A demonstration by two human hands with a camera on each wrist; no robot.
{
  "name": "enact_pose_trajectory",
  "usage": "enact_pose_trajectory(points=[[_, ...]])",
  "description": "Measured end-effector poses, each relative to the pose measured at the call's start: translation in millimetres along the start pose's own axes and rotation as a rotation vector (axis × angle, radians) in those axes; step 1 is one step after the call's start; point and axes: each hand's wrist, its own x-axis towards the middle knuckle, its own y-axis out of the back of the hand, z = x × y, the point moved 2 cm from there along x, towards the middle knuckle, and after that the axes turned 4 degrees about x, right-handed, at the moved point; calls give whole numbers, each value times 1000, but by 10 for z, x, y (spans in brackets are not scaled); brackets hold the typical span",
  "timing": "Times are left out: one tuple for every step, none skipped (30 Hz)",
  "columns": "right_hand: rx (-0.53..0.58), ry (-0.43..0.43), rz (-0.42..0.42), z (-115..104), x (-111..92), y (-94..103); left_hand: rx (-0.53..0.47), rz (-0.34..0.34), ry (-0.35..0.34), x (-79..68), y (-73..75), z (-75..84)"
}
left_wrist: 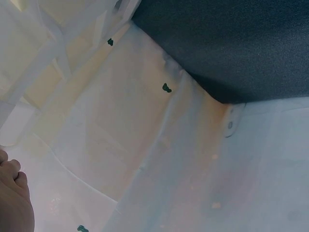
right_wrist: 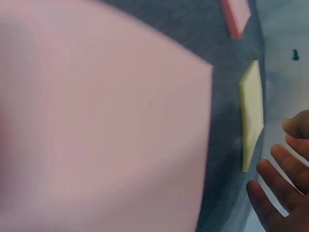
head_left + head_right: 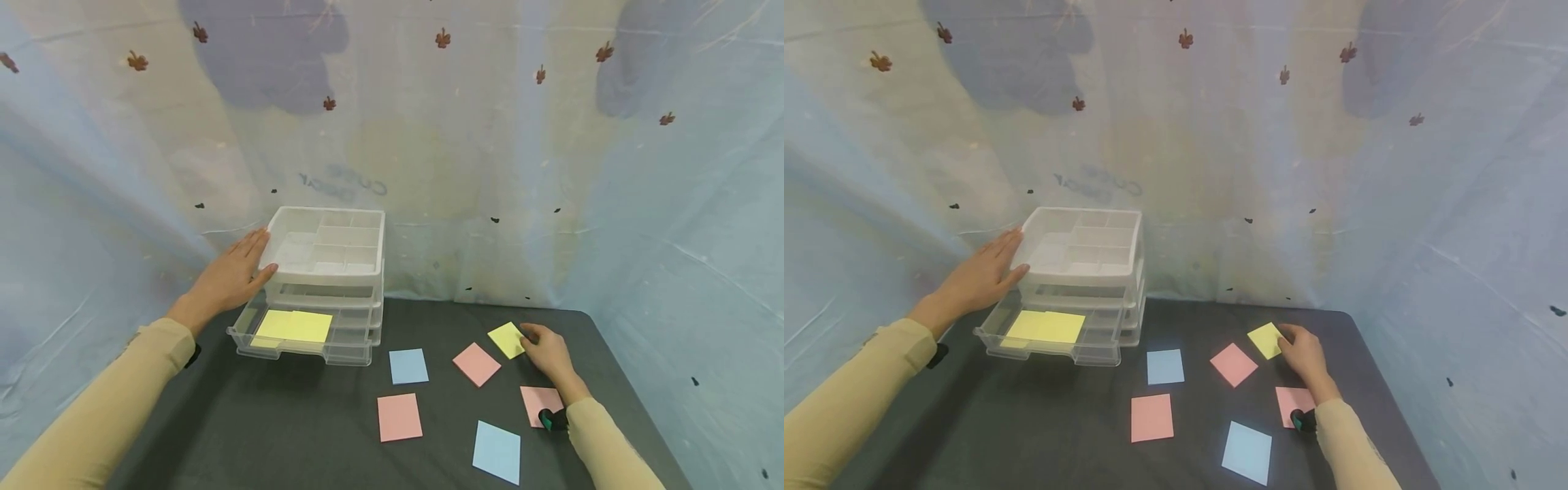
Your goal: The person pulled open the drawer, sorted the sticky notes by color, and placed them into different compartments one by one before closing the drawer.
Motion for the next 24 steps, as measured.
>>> enact_pose_trajectory(points=[[-14, -7, -15, 20, 9, -10, -2, -1, 1, 3, -3, 2], [-21, -16, -28, 32, 18, -18, -4, 2, 0, 5, -5, 1], [-30, -22, -41, 42, 23, -24, -3, 4, -1, 8, -8, 2], [-38, -28, -51, 49, 29, -31, -3, 4, -1, 10, -11, 2], [-43, -32, -59, 54, 34, -36, -7, 6, -2, 12, -13, 3], [-48, -31, -68, 52, 40, -38, -8, 5, -1, 13, -15, 3], [-53, -29, -75, 50, 47, -41, -10, 7, -2, 15, -17, 3], [-61, -28, -82, 47, 55, -44, -12, 9, -4, 17, -19, 2], [-70, -25, -88, 44, 61, -49, -13, 11, -5, 19, -21, 1], [-79, -23, -94, 40, 70, -54, -13, 11, -5, 21, -24, -2], [-87, -21, -100, 33, 78, -57, -16, 13, -5, 21, -26, -6], [-97, -19, -106, 30, 88, -64, -17, 13, -5, 21, -28, -10], [-108, -19, -112, 30, 96, -72, -18, 14, -5, 21, -31, -16], [-117, -18, -118, 26, 101, -77, -17, 15, -5, 22, -34, -20], [-123, -14, -122, 21, 106, -80, -15, 15, -4, 21, -37, -25], [-130, -10, -126, 17, 110, -86, -13, 14, -3, 19, -40, -32], [-136, -4, -128, 14, 112, -92, -11, 14, -1, 17, -43, -38], [-142, 1, -127, 11, 112, -100, -8, 12, 0, 14, -42, -41], [-145, 7, -124, 11, 108, -101, -7, 10, 0, 16, -42, -40], [-149, 12, -121, 10, 102, -104, -8, 9, 0, 17, -41, -38], [-151, 16, -116, 12, 98, -107, -8, 8, 1, 17, -41, -37], [-154, 18, -112, 15, 91, -113, -8, 8, 0, 18, -41, -36], [-152, 19, -107, 22, 87, -117, -8, 9, 0, 18, -41, -33], [-147, 16, -102, 27, 82, -122, -9, 9, -1, 20, -40, -31]])
